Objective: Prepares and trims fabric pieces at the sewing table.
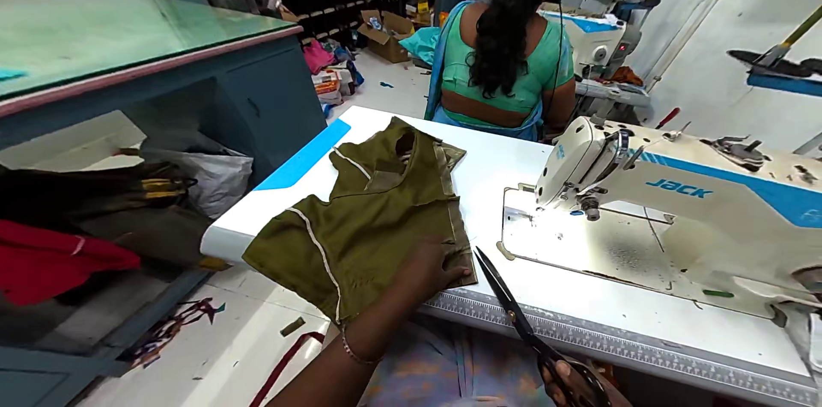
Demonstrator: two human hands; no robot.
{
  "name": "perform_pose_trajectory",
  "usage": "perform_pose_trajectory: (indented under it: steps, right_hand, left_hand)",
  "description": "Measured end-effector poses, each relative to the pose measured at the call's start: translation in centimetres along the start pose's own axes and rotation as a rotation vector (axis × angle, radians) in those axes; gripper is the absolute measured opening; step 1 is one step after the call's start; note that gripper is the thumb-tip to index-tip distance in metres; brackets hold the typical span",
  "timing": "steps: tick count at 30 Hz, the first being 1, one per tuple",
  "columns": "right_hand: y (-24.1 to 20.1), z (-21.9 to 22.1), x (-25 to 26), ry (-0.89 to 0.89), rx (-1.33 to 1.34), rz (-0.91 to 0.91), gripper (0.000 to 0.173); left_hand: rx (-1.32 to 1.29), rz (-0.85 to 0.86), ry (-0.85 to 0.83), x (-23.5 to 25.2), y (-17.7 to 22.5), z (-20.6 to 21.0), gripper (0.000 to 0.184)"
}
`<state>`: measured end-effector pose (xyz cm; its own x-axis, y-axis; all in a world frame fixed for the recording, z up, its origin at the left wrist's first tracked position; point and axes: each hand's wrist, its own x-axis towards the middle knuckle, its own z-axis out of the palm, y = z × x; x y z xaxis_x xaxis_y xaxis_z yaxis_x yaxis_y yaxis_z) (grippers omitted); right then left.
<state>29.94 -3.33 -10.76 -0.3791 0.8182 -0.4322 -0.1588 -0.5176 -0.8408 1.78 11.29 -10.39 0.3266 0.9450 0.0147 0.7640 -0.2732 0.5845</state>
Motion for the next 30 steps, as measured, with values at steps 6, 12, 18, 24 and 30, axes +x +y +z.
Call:
perform_pose_trajectory:
  steps: [6,12,18,24,30]
  right_hand:
    - [-0.8,1.7,1.3,0.022,0.058,0.023,0.023]
    - [-1.7,2.6,1.2,0.078,-0.091,0.041,0.016]
    - [-2.0,2.9,1.2,0.107,-0.207,0.045,0.012]
    - [-2.5,3.1,1.1,0.112,-0.263,0.062,0.012]
    - [-2.7,3.2,1.1,0.112,-0.272,0.075,0.012]
  left_hand:
    - [-0.001,0.019,-0.013,-0.1,-0.1,0.0,0.045]
    - [0.048,0.051,-0.054,0.2,-0.1,-0.1,0.049]
    - [0.016,0.036,-0.057,0.1,-0.1,-0.2,0.05]
    - [-0.002,0.049,-0.036,0.2,-0.2,0.0,0.051]
    - [-0.015,0.046,-0.001,0.2,-0.2,0.3,0.05]
